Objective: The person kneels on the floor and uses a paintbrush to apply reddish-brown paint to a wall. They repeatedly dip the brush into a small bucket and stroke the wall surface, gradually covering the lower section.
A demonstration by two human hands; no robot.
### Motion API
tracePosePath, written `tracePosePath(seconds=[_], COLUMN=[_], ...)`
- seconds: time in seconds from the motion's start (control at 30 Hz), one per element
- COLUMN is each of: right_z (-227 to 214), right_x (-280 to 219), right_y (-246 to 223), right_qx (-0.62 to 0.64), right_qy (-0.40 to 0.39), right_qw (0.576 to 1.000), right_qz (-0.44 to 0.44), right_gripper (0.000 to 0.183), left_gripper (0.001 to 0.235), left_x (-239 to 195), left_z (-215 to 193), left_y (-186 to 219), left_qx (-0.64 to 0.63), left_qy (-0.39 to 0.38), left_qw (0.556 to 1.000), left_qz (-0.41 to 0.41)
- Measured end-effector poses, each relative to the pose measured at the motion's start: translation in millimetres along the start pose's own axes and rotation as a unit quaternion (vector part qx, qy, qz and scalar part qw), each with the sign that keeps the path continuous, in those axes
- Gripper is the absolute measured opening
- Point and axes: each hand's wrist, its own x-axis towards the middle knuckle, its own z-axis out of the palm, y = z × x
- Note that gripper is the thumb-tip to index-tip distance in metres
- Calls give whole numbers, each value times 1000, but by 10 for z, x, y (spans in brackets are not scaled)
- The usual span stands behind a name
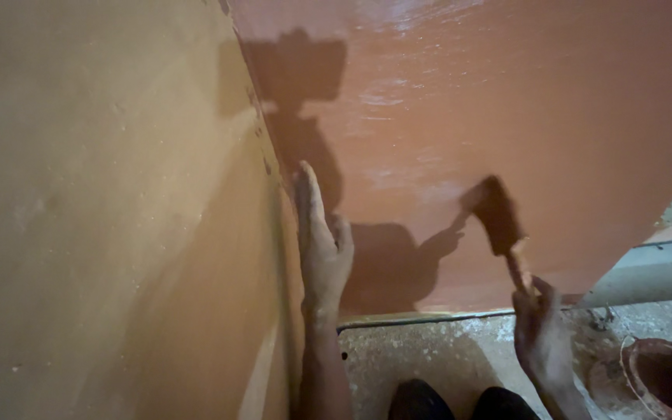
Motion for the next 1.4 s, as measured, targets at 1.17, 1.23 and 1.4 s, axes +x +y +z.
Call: tracePosePath(seconds=[1.17, 1.23, 1.4], right_z=[-273, 5, 342], right_x=[492, 344, 195], right_y=[-1118, -1312, -1642], right_qx=[-100, -48, 79], right_qy=[-11, -71, -135], right_qw=[985, 978, 925], right_qz=[-140, -192, -345], right_gripper=[48, 48, 49], left_gripper=[82, 84, 77], left_x=[-64, -85, -96], left_z=[-314, -374, -512], left_y=[542, 565, 591], left_qx=[-25, -45, -25], left_qy=[40, 32, 75], left_qw=[998, 998, 996], left_qz=[40, 6, 36])
